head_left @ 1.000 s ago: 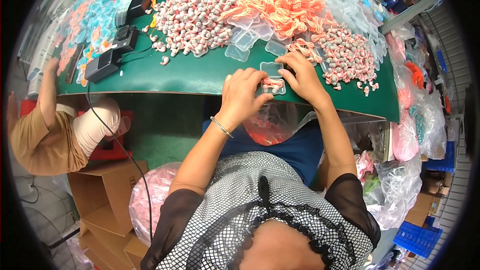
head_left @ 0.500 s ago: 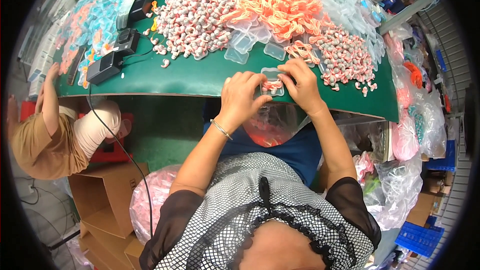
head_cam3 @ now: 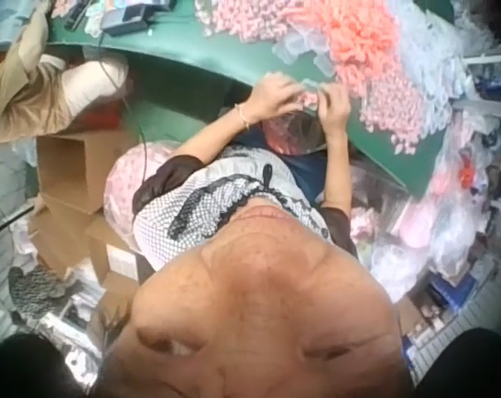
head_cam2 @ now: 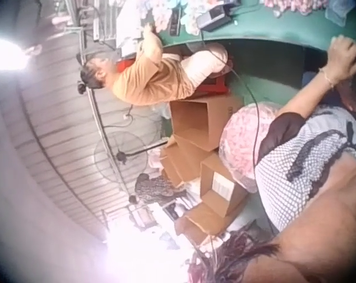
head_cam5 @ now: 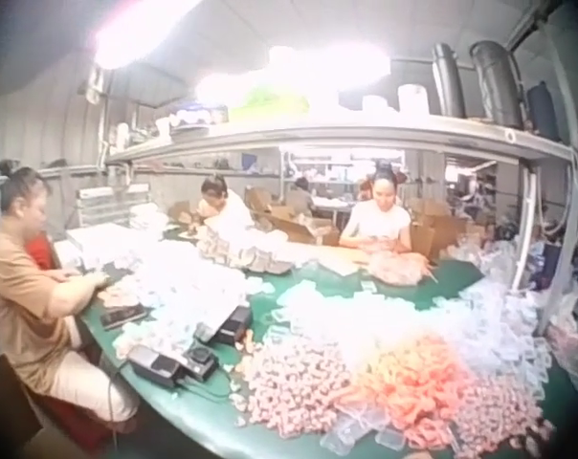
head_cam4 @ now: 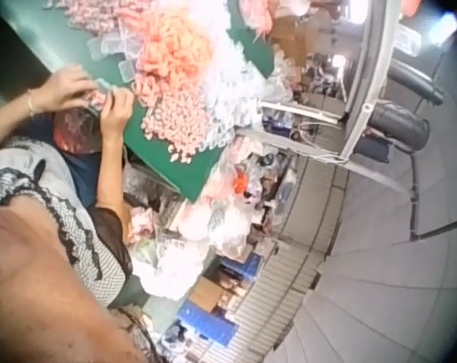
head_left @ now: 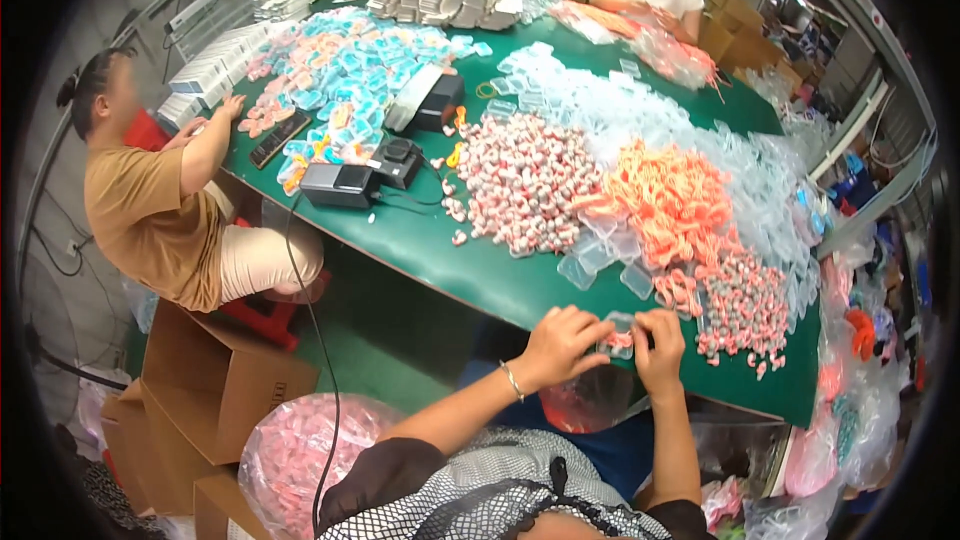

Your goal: Sorting and packaging small silicone components and cords into plastic cases and bags.

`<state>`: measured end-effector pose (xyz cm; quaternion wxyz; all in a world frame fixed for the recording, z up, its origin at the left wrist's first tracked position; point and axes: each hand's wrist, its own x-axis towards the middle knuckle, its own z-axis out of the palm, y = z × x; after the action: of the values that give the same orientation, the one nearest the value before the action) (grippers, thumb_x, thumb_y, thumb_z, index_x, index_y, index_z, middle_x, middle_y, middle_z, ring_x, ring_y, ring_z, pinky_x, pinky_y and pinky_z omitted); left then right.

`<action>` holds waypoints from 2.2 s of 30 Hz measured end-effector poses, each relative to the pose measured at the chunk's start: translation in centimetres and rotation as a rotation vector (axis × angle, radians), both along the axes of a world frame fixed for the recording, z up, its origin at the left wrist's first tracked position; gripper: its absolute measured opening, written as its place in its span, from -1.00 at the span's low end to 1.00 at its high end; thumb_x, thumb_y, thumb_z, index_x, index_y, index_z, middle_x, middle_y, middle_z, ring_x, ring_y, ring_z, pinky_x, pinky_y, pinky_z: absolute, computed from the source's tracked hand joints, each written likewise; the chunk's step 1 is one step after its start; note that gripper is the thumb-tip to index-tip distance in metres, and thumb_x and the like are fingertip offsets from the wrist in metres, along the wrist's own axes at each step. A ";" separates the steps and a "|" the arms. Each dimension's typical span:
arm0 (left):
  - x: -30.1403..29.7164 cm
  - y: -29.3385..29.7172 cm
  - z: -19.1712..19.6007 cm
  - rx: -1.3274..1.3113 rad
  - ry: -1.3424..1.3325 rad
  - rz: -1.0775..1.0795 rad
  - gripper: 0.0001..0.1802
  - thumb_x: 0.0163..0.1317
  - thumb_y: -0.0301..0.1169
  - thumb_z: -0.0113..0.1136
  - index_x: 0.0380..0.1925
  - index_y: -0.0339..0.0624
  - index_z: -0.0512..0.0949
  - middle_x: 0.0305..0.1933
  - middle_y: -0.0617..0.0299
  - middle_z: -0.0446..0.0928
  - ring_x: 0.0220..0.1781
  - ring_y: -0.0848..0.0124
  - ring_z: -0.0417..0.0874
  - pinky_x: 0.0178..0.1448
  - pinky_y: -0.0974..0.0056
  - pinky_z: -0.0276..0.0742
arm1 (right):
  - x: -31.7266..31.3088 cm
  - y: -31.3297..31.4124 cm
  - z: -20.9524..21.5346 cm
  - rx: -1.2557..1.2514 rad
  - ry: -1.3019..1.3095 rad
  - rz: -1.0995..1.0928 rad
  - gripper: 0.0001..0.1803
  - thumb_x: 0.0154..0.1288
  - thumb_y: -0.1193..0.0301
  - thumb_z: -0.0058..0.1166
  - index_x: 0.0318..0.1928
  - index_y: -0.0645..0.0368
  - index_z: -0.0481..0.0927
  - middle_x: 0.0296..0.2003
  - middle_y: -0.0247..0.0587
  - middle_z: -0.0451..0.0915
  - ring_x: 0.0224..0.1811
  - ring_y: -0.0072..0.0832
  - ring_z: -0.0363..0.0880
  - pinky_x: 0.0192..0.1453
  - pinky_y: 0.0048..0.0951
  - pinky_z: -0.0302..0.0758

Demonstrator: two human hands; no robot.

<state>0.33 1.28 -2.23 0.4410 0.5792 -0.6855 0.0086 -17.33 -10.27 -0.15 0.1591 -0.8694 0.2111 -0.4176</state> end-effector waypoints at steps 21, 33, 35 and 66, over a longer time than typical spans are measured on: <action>0.2 -0.7 0.6 0.050 -0.052 -0.036 -0.57 0.13 -0.10 0.35 -0.05 -0.01 0.59 -0.07 0.21 0.54 -0.10 0.19 0.57 -0.09 0.12 0.44 | -1.4 1.5 1.3 0.055 0.113 0.152 -0.66 -0.03 0.64 0.23 -0.15 0.23 0.61 -0.18 -0.01 0.59 -0.12 -0.05 0.61 -0.02 -0.15 0.57; 0.2 -1.0 0.3 0.029 -0.008 -0.065 -0.72 0.28 -0.26 0.26 -0.07 -0.11 0.59 -0.07 0.20 0.57 -0.06 0.22 0.60 -0.06 0.13 0.42 | -0.4 1.4 0.1 0.134 0.110 0.139 -0.67 0.09 0.61 0.27 -0.08 0.26 0.60 -0.18 0.00 0.61 -0.12 -0.10 0.61 -0.02 -0.23 0.55; 0.2 -1.0 0.1 0.013 0.002 -0.097 -0.73 0.29 -0.28 0.26 -0.07 -0.13 0.58 -0.09 0.20 0.57 -0.07 0.21 0.61 -0.06 0.13 0.43 | -0.6 1.6 0.3 0.195 0.113 0.133 -0.67 0.08 0.62 0.26 -0.09 0.26 0.61 -0.20 -0.01 0.61 -0.15 -0.11 0.62 -0.04 -0.25 0.55; 2.2 -1.6 0.4 0.025 0.045 -0.024 -0.83 0.17 -0.34 0.33 -0.24 -0.10 0.64 -0.26 0.22 0.61 -0.20 0.17 0.66 -0.13 0.13 0.57 | -4.4 3.6 -31.7 0.782 1.293 0.032 -0.56 0.21 0.20 0.15 0.09 -0.01 0.68 0.13 0.01 0.62 0.20 -0.06 0.57 0.28 -0.18 0.49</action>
<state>2.54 -0.30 -1.81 0.4491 0.5765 -0.6823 -0.0185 -21.74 -6.72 -31.83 0.3066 -0.8243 0.3824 0.2833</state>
